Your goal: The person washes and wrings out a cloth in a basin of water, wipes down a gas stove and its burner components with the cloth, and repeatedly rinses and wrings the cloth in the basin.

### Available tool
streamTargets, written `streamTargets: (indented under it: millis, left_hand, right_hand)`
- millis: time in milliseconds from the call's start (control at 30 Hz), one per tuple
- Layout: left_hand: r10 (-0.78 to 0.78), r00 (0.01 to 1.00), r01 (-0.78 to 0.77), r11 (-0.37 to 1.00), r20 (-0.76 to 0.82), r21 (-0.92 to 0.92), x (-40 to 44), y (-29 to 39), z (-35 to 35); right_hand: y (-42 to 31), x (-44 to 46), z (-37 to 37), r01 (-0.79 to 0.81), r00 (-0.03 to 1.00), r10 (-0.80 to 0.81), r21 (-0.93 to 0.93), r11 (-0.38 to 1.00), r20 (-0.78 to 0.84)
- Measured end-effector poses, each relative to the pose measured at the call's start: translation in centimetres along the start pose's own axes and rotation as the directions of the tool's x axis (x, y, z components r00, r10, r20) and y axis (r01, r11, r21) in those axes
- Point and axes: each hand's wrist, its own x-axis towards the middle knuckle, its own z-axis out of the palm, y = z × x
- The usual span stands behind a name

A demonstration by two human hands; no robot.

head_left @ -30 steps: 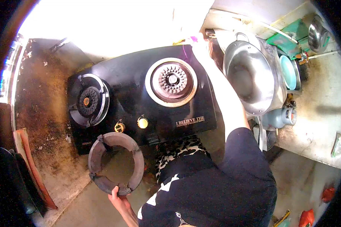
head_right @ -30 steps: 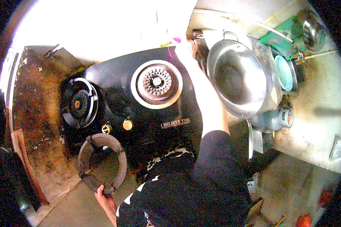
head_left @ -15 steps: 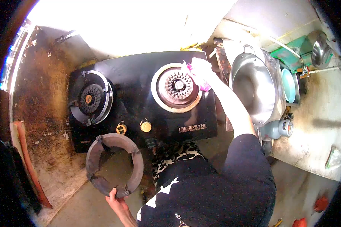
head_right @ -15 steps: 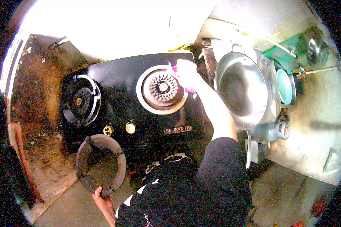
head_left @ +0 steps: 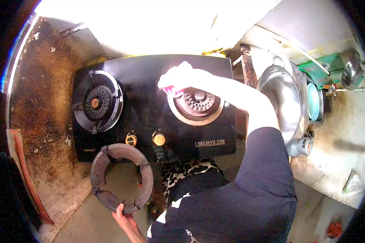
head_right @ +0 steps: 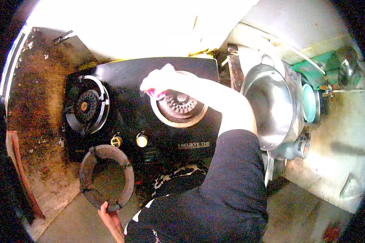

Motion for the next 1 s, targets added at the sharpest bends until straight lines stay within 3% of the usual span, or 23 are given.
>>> streamTargets:
  millis: [33,67,167,300,433,500,533,567,633,667,700,767,800,833,933,1000]
  left_hand:
    - [-0.002,1.0,0.002,1.0,-0.018,-0.012,0.0,-0.2,-0.1]
    - [-0.003,0.999,0.002,1.0,-0.033,-0.023,-0.1,-0.2,-0.2]
    - [0.012,0.999,-0.014,0.999,-0.035,-0.039,-0.7,0.3,0.9]
    - [-0.005,0.996,0.007,1.0,-0.093,0.02,-0.6,0.0,0.4]
    - [0.006,0.996,-0.006,1.0,-0.09,0.006,-1.1,0.6,1.4]
    - [-0.001,0.994,0.001,1.0,-0.111,0.001,-1.6,1.0,2.1]
    - [0.029,0.993,-0.032,0.999,-0.116,-0.029,-1.8,1.2,2.8]
    - [0.059,0.99,-0.067,0.996,-0.125,-0.063,-2.0,1.3,3.1]
    - [0.057,0.994,-0.062,0.997,-0.095,-0.051,-1.7,0.9,2.3]
    - [0.056,0.997,-0.059,0.997,-0.056,-0.04,-1.4,0.7,1.8]
    - [0.055,0.996,-0.058,0.997,-0.066,-0.045,-1.0,0.6,1.4]
    - [-0.009,1.0,0.009,0.999,0.011,-0.034,-0.6,0.6,0.6]
    - [-0.01,1.0,0.011,0.998,0.017,-0.056,-0.9,0.9,1.1]
    - [-0.008,1.0,0.008,0.998,0.009,-0.068,-1.1,1.1,1.7]
    - [0.009,0.995,-0.018,0.996,-0.103,-0.086,-1.9,1.1,1.2]
    - [0.021,0.997,-0.014,0.996,0.078,-0.089,-1.2,0.8,0.2]
  right_hand:
    - [-0.4,0.8,0.5,0.174,0.983,-0.162,-0.164,0.971,0.084]
    - [-0.6,0.5,1.1,0.227,0.971,-0.213,-0.146,0.963,0.107]
    - [-1.8,-0.2,3.1,0.349,0.935,-0.349,0.017,0.937,0.058]
    - [-3.4,0.0,7.9,0.461,0.887,-0.444,0.223,0.859,-0.125]
    - [-6.2,2.3,10.7,0.427,0.78,-0.226,0.232,0.874,-0.583]
    - [-6.4,2.9,10.3,0.321,0.768,-0.098,0.246,0.915,-0.633]
    - [-6.5,2.5,9.2,0.304,0.72,-0.118,0.158,0.94,-0.684]
    - [-7.1,2.6,9.0,0.138,0.693,0.12,0.295,0.946,-0.711]
    - [-6.8,1.2,9.8,0.1,0.745,0.009,0.125,0.987,-0.667]
    - [-7.6,0.6,10.9,0.09,0.721,-0.005,0.087,0.992,-0.693]
    - [-7.8,0.2,12.0,0.135,0.683,-0.007,0.116,0.984,-0.731]
    - [-8.3,-1.2,13.2,0.166,0.739,0.02,0.212,0.963,-0.673]
    - [-8.7,-2.6,13.4,0.186,0.719,0.003,0.197,0.962,-0.695]
    - [-8.6,-3.6,15.0,0.244,0.659,0.03,0.251,0.937,-0.752]
    - [-10.1,-9.0,15.7,0.204,0.697,0.087,0.313,0.927,-0.712]
    - [-10.8,-12.3,16.7,0.173,0.711,0.133,0.355,0.919,-0.69]
